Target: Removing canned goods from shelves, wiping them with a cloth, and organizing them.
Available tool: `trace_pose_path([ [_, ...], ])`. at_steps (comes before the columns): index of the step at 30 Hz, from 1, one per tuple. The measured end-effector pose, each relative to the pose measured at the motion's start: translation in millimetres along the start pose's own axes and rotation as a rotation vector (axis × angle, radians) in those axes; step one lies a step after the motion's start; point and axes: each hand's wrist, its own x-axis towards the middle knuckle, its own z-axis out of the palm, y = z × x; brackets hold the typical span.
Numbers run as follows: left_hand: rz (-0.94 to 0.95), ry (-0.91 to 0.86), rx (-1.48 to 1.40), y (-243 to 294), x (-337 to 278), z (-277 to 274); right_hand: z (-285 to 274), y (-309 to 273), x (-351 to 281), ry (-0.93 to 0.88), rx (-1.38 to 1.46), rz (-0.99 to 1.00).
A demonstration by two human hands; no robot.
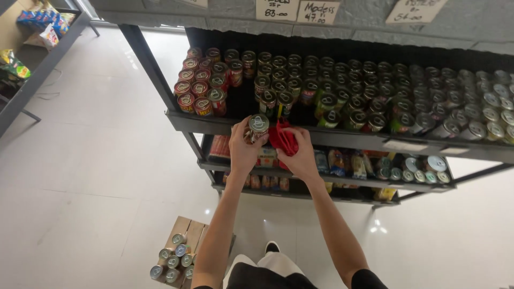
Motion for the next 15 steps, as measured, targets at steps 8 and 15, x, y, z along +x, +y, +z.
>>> trace_pose_path([
  [8, 0.079, 0.085, 0.168, -25, 44, 3, 22, 31, 0, 0.040, 0.068, -0.080],
  [15, 0.069, 0.055, 0.284, -59, 75, 10, 40, 54, 0, 0.110, 0.045, -0.139],
])
